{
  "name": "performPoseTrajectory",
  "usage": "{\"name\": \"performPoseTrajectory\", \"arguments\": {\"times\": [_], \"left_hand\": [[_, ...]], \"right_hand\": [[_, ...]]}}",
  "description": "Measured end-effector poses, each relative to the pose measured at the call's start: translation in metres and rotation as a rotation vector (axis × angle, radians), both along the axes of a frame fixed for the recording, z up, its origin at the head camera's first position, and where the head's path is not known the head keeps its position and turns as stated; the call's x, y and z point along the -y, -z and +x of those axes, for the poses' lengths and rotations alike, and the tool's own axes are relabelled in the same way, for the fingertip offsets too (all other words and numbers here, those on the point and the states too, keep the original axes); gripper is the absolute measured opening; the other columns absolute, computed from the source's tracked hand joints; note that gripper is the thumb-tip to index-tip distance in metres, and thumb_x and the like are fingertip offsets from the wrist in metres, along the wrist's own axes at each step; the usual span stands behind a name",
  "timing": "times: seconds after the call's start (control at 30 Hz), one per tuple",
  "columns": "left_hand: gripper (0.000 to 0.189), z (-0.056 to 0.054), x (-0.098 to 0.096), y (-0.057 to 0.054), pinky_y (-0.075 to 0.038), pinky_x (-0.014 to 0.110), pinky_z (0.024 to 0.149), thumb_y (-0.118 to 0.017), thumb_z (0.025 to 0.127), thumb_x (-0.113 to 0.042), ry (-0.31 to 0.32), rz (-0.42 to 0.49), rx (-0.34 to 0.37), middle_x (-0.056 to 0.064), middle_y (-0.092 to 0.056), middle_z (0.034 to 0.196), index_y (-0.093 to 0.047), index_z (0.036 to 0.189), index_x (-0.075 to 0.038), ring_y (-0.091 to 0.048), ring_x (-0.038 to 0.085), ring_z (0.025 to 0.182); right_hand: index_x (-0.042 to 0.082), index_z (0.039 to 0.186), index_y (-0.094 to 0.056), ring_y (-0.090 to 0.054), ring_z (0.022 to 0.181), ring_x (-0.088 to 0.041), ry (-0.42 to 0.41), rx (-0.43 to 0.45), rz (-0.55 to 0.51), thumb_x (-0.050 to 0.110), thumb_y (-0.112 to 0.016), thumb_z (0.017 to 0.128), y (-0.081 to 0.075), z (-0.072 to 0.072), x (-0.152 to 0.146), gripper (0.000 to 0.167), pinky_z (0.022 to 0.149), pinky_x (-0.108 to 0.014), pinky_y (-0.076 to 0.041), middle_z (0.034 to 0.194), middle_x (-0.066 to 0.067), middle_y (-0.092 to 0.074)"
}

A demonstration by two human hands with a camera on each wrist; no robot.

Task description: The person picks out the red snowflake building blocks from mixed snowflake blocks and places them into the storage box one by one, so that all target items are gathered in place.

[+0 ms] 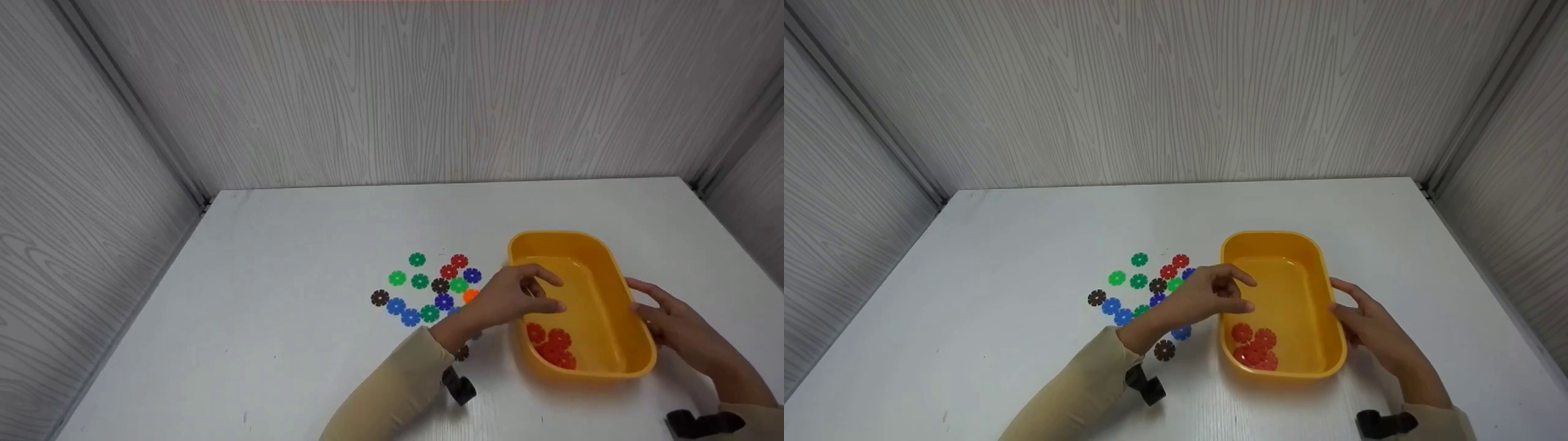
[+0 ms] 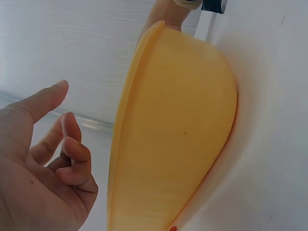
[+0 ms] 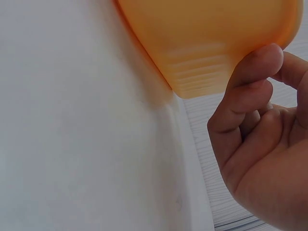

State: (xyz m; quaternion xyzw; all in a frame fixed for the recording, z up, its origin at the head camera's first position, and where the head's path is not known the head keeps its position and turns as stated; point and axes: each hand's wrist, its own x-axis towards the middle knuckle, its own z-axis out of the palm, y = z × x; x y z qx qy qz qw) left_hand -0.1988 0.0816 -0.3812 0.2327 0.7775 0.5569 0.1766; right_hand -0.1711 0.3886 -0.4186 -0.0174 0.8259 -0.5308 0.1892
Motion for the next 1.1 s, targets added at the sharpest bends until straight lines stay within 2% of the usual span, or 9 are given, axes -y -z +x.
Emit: {"name": "performPoseTrajectory", "arguments": {"times": [0.1,0.17,0.33,0.47,0.63,0.8,1.0,1.1], "left_hand": [[0.031,-0.011,0.012,0.003,-0.047,0.016,0.061,-0.075,0.084,-0.027,-0.037,-0.029,-0.063,-0.004,-0.059,0.083,-0.067,0.112,-0.018,-0.052,0.005,0.071],[0.034,-0.019,0.021,0.006,-0.051,0.019,0.065,-0.074,0.085,-0.027,-0.077,-0.051,-0.079,-0.004,-0.06,0.084,-0.066,0.115,-0.016,-0.053,0.005,0.071],[0.035,-0.035,0.039,0.014,-0.057,0.029,0.075,-0.074,0.085,-0.027,-0.195,-0.078,-0.046,-0.002,-0.06,0.086,-0.065,0.117,-0.016,-0.055,0.01,0.071],[0.03,-0.045,0.047,0.019,-0.056,0.025,0.071,-0.074,0.085,-0.028,-0.247,-0.1,-0.042,-0.001,-0.059,0.086,-0.065,0.112,-0.019,-0.057,0.016,0.073],[0.033,-0.053,0.053,0.025,-0.052,0.021,0.067,-0.073,0.086,-0.032,-0.299,-0.164,-0.076,-0.002,-0.058,0.083,-0.065,0.115,-0.019,-0.055,0.015,0.07],[0.037,-0.058,0.058,0.032,-0.047,0.023,0.064,-0.072,0.085,-0.036,-0.357,-0.28,-0.097,-0.002,-0.056,0.08,-0.065,0.117,-0.02,-0.049,0.012,0.067],[0.036,-0.065,0.067,0.038,-0.052,0.026,0.069,-0.072,0.085,-0.04,-0.418,-0.402,-0.079,-0.003,-0.062,0.088,-0.064,0.116,-0.025,-0.056,0.013,0.074],[0.038,-0.068,0.074,0.039,-0.052,0.028,0.069,-0.072,0.084,-0.04,-0.429,-0.428,-0.068,-0.001,-0.064,0.089,-0.064,0.117,-0.023,-0.058,0.015,0.072]], "right_hand": [[0.024,0.151,-0.023,-0.057,0.066,-0.018,-0.019,-0.026,-0.031,0.037,-0.04,0.104,0.001,0.001,0.0,0.052,0.062,-0.028,-0.052,0.078,0.004,-0.06],[0.028,0.149,-0.026,-0.056,0.064,-0.016,-0.024,-0.032,-0.049,0.035,-0.039,0.104,0.002,0.001,0.0,0.047,0.061,-0.027,-0.051,0.073,0.005,-0.059],[0.032,0.147,-0.029,-0.055,0.063,-0.016,-0.012,-0.023,-0.045,0.035,-0.039,0.104,0.003,0.002,-0.002,0.044,0.06,-0.026,-0.051,0.07,0.006,-0.056],[0.032,0.148,-0.028,-0.054,0.063,-0.016,0.002,-0.012,-0.039,0.035,-0.039,0.104,0.003,0.002,-0.003,0.045,0.06,-0.026,-0.05,0.068,0.006,-0.054],[0.032,0.148,-0.027,-0.055,0.065,-0.016,0.016,0.011,-0.032,0.037,-0.04,0.104,0.003,0.003,-0.004,0.047,0.062,-0.026,-0.051,0.071,0.006,-0.054],[0.032,0.149,-0.026,-0.056,0.067,-0.016,0.022,0.028,-0.026,0.038,-0.04,0.103,0.003,0.004,-0.005,0.049,0.065,-0.027,-0.052,0.072,0.007,-0.055],[0.033,0.148,-0.027,-0.057,0.068,-0.016,0.011,0.028,-0.038,0.037,-0.039,0.104,0.002,0.005,-0.006,0.047,0.065,-0.027,-0.053,0.074,0.006,-0.057],[0.031,0.149,-0.026,-0.061,0.069,-0.017,-0.006,0.0,-0.047,0.035,-0.038,0.104,0.002,0.005,-0.007,0.047,0.065,-0.028,-0.054,0.083,0.006,-0.067]]}}
